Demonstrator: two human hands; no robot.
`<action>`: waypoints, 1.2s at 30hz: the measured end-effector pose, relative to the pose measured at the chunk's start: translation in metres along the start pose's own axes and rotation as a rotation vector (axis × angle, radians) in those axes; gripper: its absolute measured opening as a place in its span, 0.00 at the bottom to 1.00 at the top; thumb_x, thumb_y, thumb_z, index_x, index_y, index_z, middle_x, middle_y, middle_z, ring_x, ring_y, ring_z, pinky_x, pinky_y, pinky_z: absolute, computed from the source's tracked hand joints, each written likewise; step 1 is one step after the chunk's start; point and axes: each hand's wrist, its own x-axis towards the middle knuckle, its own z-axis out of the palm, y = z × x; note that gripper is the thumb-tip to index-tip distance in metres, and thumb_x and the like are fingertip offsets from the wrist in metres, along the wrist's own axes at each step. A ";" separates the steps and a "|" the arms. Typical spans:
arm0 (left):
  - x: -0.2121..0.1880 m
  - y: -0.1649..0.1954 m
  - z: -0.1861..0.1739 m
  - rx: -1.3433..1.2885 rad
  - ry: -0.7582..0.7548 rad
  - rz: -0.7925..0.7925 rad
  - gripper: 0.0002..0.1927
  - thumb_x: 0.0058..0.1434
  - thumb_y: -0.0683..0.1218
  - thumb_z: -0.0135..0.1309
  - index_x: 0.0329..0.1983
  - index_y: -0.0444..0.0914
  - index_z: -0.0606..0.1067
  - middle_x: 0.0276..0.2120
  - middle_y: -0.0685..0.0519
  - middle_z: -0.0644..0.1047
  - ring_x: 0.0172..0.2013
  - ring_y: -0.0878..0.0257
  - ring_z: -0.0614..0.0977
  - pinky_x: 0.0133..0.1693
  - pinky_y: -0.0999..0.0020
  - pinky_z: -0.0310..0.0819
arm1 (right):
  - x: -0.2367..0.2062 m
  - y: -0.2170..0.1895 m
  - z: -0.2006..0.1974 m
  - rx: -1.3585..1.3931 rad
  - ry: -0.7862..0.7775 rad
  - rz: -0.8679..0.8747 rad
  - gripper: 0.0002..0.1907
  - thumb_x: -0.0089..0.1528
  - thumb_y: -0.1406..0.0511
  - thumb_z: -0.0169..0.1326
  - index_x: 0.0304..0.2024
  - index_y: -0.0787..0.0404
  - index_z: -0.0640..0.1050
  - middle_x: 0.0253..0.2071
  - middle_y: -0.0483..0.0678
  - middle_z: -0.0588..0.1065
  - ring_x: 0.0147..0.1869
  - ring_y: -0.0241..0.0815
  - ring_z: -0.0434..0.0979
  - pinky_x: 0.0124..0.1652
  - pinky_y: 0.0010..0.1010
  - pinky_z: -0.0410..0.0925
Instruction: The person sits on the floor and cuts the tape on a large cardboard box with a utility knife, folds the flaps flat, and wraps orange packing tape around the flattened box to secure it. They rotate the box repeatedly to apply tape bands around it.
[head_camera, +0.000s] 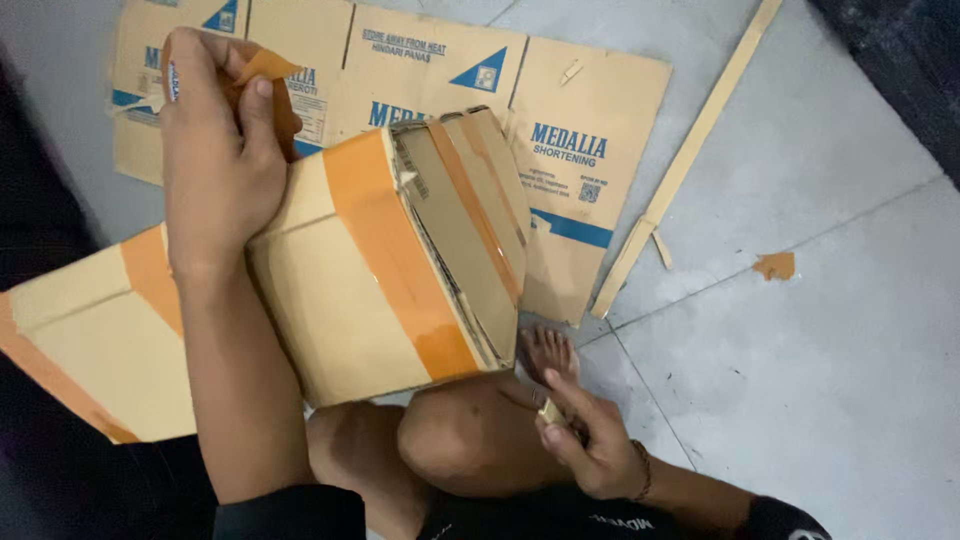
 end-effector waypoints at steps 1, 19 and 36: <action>-0.004 0.004 -0.001 -0.003 0.003 0.004 0.06 0.80 0.34 0.44 0.51 0.32 0.59 0.41 0.42 0.76 0.40 0.51 0.83 0.42 0.59 0.75 | -0.008 0.004 0.007 -0.020 0.017 -0.016 0.28 0.69 0.71 0.48 0.72 0.65 0.60 0.31 0.47 0.75 0.27 0.33 0.72 0.30 0.26 0.70; -0.021 -0.004 0.001 0.099 -0.027 0.027 0.07 0.78 0.32 0.46 0.54 0.31 0.62 0.46 0.43 0.71 0.51 0.46 0.69 0.55 0.51 0.64 | -0.013 -0.004 0.052 -0.223 0.188 -0.033 0.27 0.69 0.74 0.48 0.72 0.68 0.62 0.32 0.46 0.73 0.30 0.34 0.72 0.33 0.25 0.69; -0.027 0.008 -0.003 0.148 -0.039 0.086 0.08 0.77 0.31 0.45 0.53 0.32 0.61 0.50 0.43 0.72 0.52 0.45 0.73 0.57 0.53 0.66 | -0.022 -0.027 0.054 -0.348 0.233 0.033 0.30 0.65 0.78 0.49 0.70 0.66 0.65 0.60 0.62 0.76 0.31 0.32 0.77 0.33 0.25 0.72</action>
